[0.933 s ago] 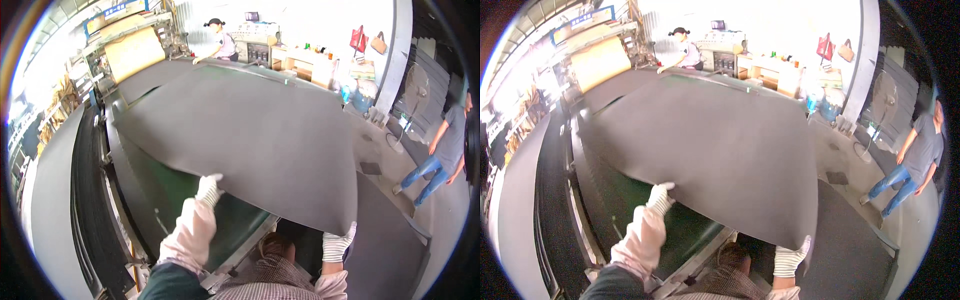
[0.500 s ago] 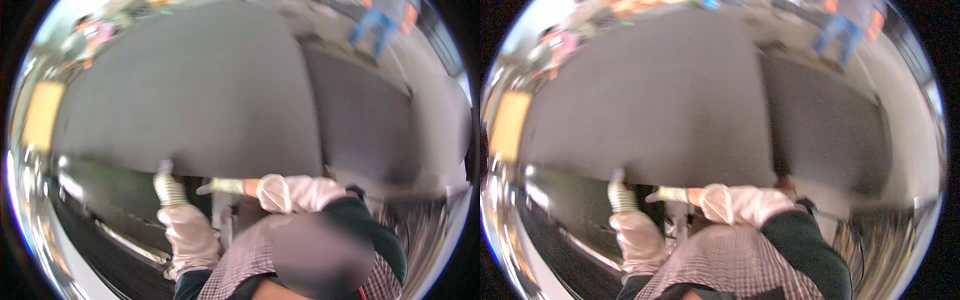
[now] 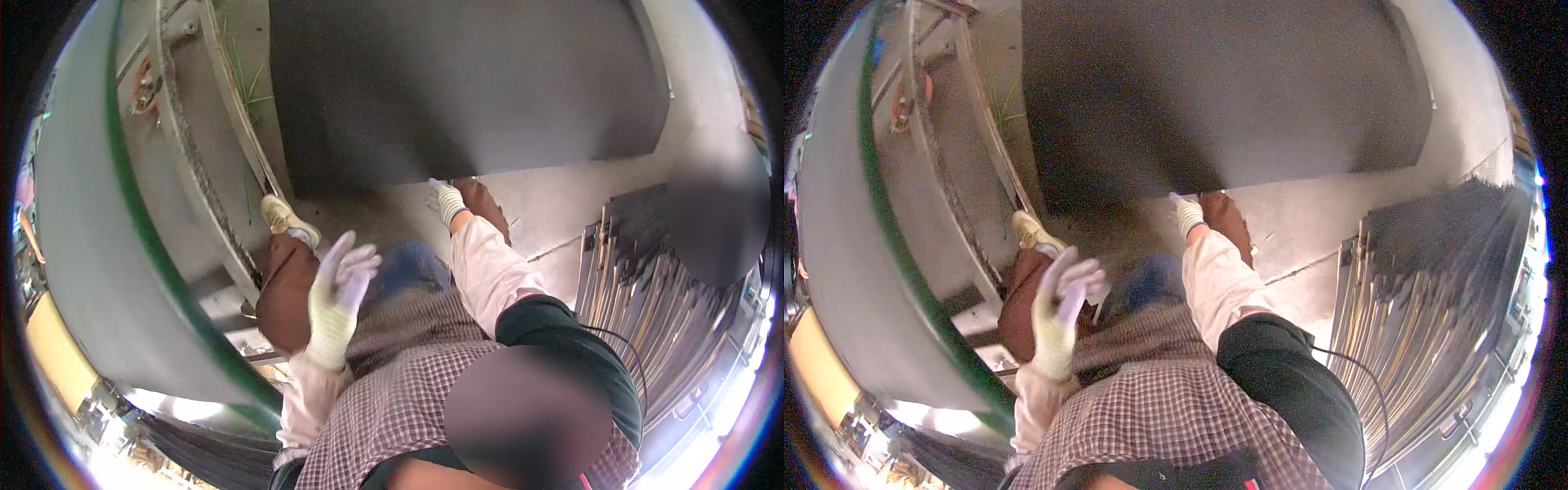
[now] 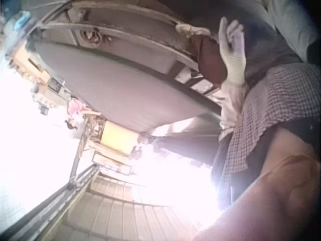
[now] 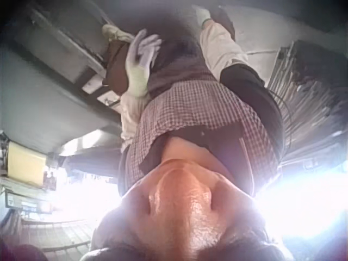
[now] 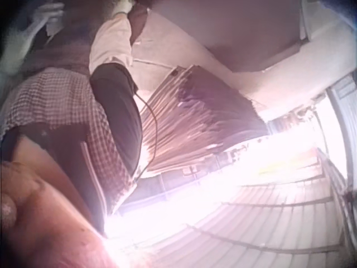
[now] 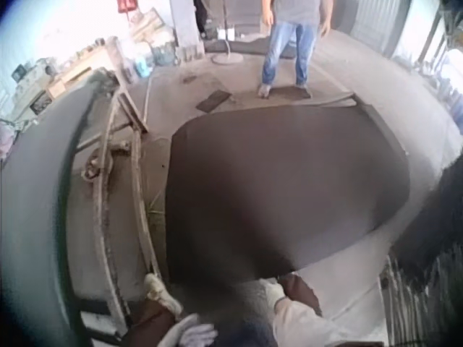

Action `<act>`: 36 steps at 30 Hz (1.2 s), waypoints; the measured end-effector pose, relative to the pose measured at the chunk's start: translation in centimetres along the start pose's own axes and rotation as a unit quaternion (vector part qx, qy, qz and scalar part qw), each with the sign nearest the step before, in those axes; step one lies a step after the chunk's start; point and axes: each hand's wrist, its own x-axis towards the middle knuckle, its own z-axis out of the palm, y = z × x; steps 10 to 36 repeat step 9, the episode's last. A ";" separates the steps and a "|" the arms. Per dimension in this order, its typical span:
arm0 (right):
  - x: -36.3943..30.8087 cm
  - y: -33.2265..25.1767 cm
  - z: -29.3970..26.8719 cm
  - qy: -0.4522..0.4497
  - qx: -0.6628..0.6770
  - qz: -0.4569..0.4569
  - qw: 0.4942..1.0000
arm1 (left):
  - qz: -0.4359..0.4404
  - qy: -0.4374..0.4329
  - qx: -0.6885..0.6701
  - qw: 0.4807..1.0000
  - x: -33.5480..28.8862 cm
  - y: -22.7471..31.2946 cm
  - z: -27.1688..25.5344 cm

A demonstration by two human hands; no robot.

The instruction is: The recorder is feeding large black foam sheets into an industrial processing machine and stacking them after they come off the line.

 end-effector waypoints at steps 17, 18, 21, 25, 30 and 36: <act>27.7 1.8 -15.2 -0.222 0.297 -0.146 0.917 | -0.538 0.138 -0.214 0.804 23.3 -21.1 4.9; 27.7 1.8 -15.2 -0.222 0.297 -0.146 0.917 | -0.538 0.138 -0.214 0.804 23.3 -21.1 4.9; 27.7 1.8 -15.2 -0.222 0.297 -0.146 0.917 | -0.538 0.138 -0.214 0.804 23.3 -21.1 4.9; 27.7 1.8 -15.2 -0.222 0.297 -0.146 0.917 | -0.538 0.138 -0.214 0.804 23.3 -21.1 4.9; 27.7 1.8 -15.2 -0.222 0.297 -0.146 0.917 | -0.538 0.138 -0.214 0.804 23.3 -21.1 4.9; 27.7 1.8 -15.2 -0.222 0.297 -0.146 0.917 | -0.538 0.138 -0.214 0.804 23.3 -21.1 4.9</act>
